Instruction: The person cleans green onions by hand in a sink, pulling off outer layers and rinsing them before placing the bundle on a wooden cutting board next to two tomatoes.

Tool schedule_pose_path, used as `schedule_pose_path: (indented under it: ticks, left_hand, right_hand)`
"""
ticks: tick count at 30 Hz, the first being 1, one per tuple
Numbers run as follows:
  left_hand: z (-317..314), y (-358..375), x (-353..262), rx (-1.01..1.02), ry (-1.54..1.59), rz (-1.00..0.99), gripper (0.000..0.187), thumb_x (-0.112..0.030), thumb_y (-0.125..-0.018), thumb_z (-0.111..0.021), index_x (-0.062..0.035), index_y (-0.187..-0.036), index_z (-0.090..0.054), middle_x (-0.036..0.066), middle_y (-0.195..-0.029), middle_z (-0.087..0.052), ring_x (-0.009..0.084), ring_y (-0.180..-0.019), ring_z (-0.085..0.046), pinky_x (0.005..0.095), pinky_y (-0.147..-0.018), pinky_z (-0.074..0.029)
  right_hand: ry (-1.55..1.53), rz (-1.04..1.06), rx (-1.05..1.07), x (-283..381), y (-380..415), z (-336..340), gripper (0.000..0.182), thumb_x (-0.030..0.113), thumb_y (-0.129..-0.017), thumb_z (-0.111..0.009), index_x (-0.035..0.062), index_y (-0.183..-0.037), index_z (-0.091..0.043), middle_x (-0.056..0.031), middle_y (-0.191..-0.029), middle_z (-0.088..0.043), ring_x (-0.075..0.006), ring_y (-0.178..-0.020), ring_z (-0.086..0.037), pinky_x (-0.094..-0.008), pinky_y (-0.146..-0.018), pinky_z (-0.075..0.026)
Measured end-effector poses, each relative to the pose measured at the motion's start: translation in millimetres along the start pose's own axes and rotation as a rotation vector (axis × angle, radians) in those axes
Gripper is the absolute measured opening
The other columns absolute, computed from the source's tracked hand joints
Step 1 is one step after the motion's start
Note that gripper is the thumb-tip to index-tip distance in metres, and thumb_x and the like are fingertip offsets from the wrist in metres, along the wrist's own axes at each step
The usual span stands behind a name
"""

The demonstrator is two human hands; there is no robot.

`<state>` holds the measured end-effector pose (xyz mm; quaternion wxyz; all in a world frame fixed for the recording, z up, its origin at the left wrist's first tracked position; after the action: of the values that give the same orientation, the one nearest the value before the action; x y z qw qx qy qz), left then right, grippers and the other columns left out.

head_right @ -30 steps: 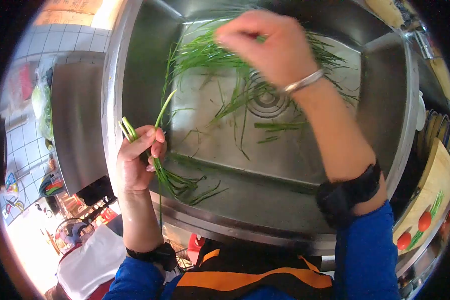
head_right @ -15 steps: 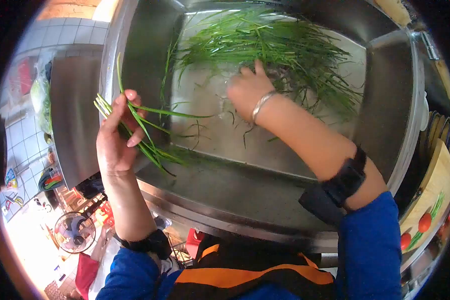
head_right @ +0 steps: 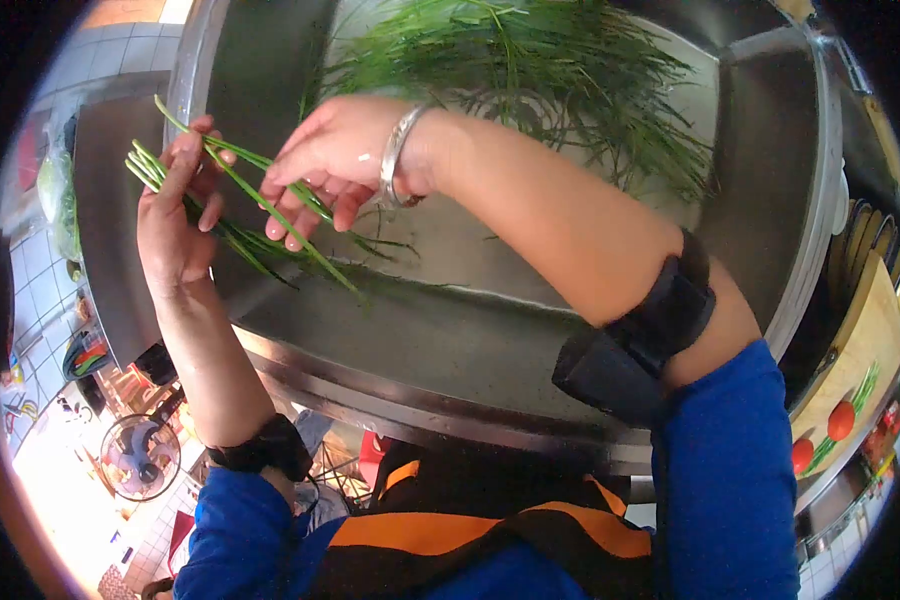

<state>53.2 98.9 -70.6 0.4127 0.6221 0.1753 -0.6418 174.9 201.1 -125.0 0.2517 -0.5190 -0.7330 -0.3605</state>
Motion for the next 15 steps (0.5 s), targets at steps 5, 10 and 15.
schedule_pose_path:
  ticks: [5,10,15]
  left_hand:
    - [5.8,-5.7,2.8,0.014,0.068,-0.03,0.022,-0.016,-0.079,-0.052,0.0002,-0.093,-0.054,0.007,-0.077,-0.058,0.0086,-0.066,-0.052,0.0159,-0.037,-0.026]
    - [20.5,-13.9,-5.5,-0.102,0.11,-0.112,0.028,-0.014,-0.081,-0.048,0.0027,-0.103,-0.048,0.006,-0.091,-0.053,0.0089,-0.077,-0.051,0.0155,-0.038,-0.026]
    - [28.3,-19.3,-11.3,-0.076,0.161,-0.122,0.027,-0.014,-0.081,-0.049,0.0015,-0.103,-0.048,0.005,-0.091,-0.054,0.0094,-0.079,-0.051,0.0154,-0.04,-0.026]
  right_hand:
    - [-0.033,-0.061,0.082,6.5,5.1,0.7,0.026,0.015,-0.077,-0.046,-0.0073,-0.09,-0.05,-0.0195,-0.085,-0.058,-0.0242,-0.073,-0.06,-0.0247,-0.051,-0.048]
    - [0.01,-0.102,0.137,5.8,9.0,0.2,0.028,0.015,-0.077,-0.045,-0.0088,-0.091,-0.05,-0.0205,-0.086,-0.058,-0.0248,-0.074,-0.06,-0.0262,-0.057,-0.049]
    - [-0.076,-0.094,0.166,4.8,10.8,0.8,0.029,0.015,-0.077,-0.045,-0.0098,-0.092,-0.05,-0.0213,-0.087,-0.057,-0.0256,-0.076,-0.059,-0.0275,-0.061,-0.049]
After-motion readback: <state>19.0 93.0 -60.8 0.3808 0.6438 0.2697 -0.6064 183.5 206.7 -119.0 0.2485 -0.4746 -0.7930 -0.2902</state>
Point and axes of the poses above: each hand's wrist, its own y-axis away from the middle knuckle, its own z-axis out of the back of the hand, x = y × z, the point moved 3 cm from there along -y, towards the middle knuckle
